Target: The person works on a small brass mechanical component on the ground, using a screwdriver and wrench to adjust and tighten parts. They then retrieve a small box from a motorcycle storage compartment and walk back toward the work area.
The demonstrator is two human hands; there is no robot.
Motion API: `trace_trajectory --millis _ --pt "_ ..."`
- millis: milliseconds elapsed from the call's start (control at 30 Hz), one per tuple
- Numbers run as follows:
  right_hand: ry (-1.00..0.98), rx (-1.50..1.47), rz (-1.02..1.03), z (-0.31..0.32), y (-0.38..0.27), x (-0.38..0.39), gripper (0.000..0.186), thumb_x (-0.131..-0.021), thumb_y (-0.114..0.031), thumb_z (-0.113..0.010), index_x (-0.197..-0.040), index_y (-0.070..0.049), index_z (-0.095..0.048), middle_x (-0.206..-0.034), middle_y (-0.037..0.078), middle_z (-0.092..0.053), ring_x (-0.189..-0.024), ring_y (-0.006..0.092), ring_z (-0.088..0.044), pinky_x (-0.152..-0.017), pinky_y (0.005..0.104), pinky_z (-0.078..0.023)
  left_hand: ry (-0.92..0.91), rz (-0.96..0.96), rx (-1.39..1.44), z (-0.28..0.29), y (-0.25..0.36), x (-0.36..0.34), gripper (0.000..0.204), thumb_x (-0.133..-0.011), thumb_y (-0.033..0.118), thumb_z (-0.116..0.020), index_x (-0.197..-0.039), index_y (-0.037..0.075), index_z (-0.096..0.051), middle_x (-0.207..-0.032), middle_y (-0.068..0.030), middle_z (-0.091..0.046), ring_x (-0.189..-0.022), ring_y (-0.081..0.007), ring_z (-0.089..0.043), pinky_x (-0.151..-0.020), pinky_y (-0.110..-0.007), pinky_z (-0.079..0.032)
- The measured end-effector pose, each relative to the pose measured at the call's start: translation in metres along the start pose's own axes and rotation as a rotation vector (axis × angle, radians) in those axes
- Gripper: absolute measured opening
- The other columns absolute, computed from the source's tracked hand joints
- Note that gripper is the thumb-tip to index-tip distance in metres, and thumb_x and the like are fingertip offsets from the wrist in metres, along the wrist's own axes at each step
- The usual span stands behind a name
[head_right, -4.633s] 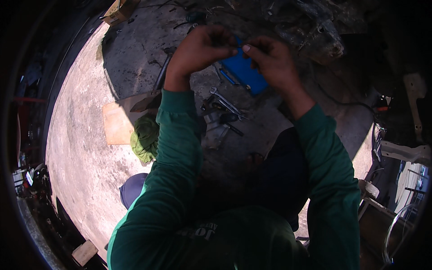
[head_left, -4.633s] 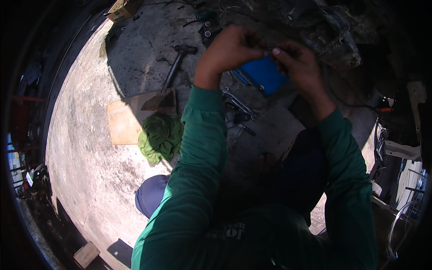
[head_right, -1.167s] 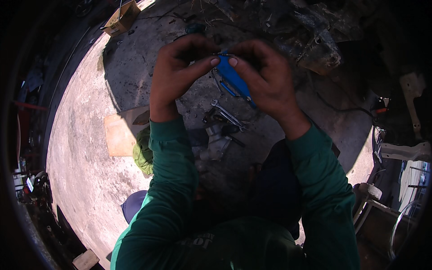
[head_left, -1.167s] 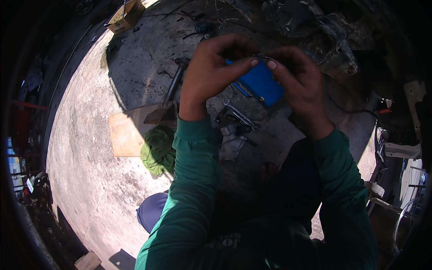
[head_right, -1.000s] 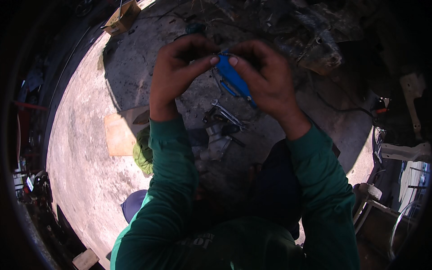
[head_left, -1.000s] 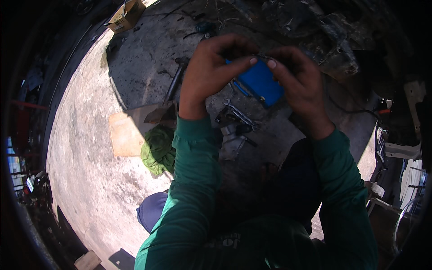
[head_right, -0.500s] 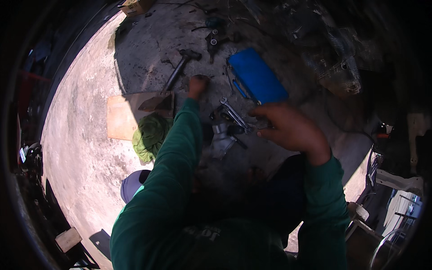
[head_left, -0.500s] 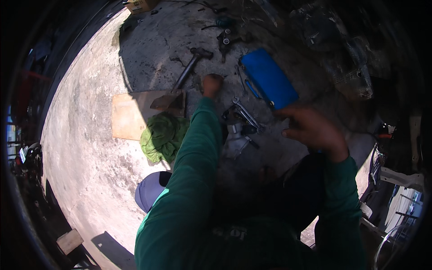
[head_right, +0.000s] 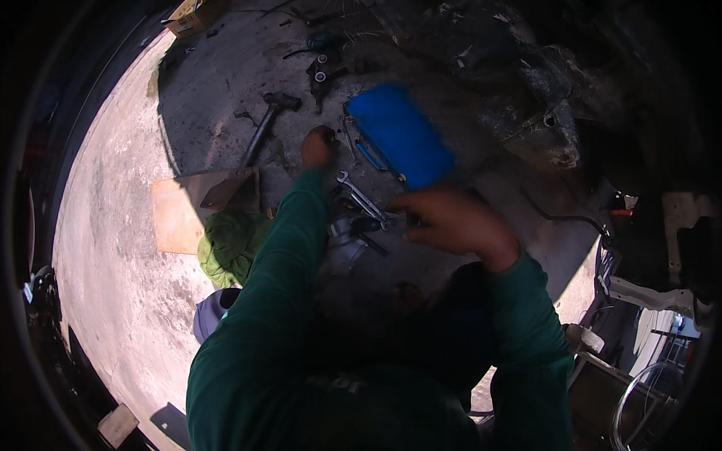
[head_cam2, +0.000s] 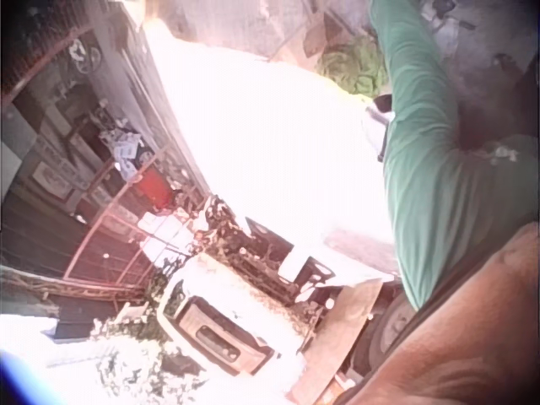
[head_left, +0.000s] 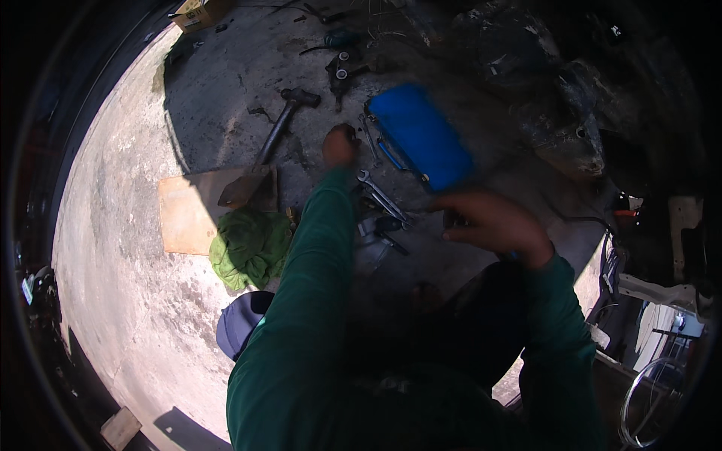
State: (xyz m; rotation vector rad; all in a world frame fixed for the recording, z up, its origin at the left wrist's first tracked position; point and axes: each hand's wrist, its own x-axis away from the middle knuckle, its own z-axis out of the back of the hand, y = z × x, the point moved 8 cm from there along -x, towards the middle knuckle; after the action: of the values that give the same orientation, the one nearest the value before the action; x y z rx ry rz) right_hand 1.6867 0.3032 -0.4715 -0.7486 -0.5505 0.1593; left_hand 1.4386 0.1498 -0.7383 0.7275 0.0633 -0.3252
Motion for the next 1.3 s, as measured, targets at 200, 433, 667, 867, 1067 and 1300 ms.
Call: trace_trajectory --millis 200,433,667,867,1067,1300 --pt "0.050 0.180 0.222 -0.003 -0.026 -0.049 0.030 -0.074 -0.009 -0.072 -0.103 -0.003 -0.072 -0.095 0.016 -0.072 -0.090 0.0341 -0.069 -0.076 0.0453 -0.053 0.025 -0.037 0.498 -0.013 -0.098 -0.006 0.025 -0.085 0.020 -0.071 -0.094 -0.003 -0.070 -0.085 -0.0210 -0.072 -0.076 -0.0325 -0.070 -0.073 -0.044 -0.057" --pt "-0.120 0.294 -0.008 -0.068 0.069 -0.063 0.042 -0.068 -0.013 -0.079 -0.109 -0.005 -0.074 -0.104 0.015 -0.074 -0.100 0.0292 -0.070 -0.080 0.0451 -0.056 -0.215 0.179 0.207 -0.030 -0.082 -0.044 0.045 -0.103 0.037 -0.054 -0.110 -0.006 -0.068 -0.103 -0.0274 -0.069 -0.090 -0.0353 -0.066 -0.076 -0.046 -0.050" --pt "-0.402 0.314 -0.412 -0.057 0.091 -0.050 0.031 -0.084 -0.018 -0.074 -0.110 0.000 -0.074 -0.106 0.017 -0.075 -0.095 0.0291 -0.072 -0.076 0.0432 -0.058 0.273 0.014 0.496 0.091 0.053 -0.081 0.039 -0.099 0.032 -0.065 -0.093 -0.006 -0.064 -0.085 -0.0199 -0.064 -0.078 -0.0282 -0.060 -0.072 -0.041 -0.047" --pt "-0.368 0.181 -0.331 -0.035 0.053 -0.029 0.033 -0.082 -0.017 -0.077 -0.111 -0.002 -0.075 -0.108 0.016 -0.075 -0.094 0.0291 -0.073 -0.077 0.0436 -0.059 0.404 -0.171 0.578 0.208 0.191 -0.034 0.039 -0.098 0.026 -0.070 -0.079 -0.001 -0.051 -0.074 -0.0057 -0.049 -0.071 -0.0177 -0.046 -0.066 -0.036 -0.041" --pt "0.131 0.145 -0.387 -0.034 0.060 0.049 0.024 -0.078 -0.014 -0.071 -0.100 -0.005 -0.074 -0.099 0.014 -0.072 -0.097 0.0329 -0.070 -0.078 0.0470 -0.057 0.136 -0.241 0.504 0.235 0.330 0.027 0.037 -0.094 0.006 -0.066 -0.073 0.002 -0.036 -0.066 -0.0057 -0.033 -0.065 -0.0177 -0.029 -0.058 -0.036 -0.030" --pt "0.622 -0.361 -0.919 -0.042 -0.044 0.310 0.068 -0.091 -0.058 -0.058 -0.134 -0.005 -0.056 -0.133 0.024 -0.058 -0.125 0.0398 -0.056 -0.100 0.0520 -0.048 -0.905 -0.365 -0.094 0.282 0.299 0.135 0.045 -0.070 0.008 -0.073 -0.113 0.000 -0.065 -0.075 -0.0166 -0.068 -0.069 -0.0342 -0.067 -0.070 -0.044 -0.053"
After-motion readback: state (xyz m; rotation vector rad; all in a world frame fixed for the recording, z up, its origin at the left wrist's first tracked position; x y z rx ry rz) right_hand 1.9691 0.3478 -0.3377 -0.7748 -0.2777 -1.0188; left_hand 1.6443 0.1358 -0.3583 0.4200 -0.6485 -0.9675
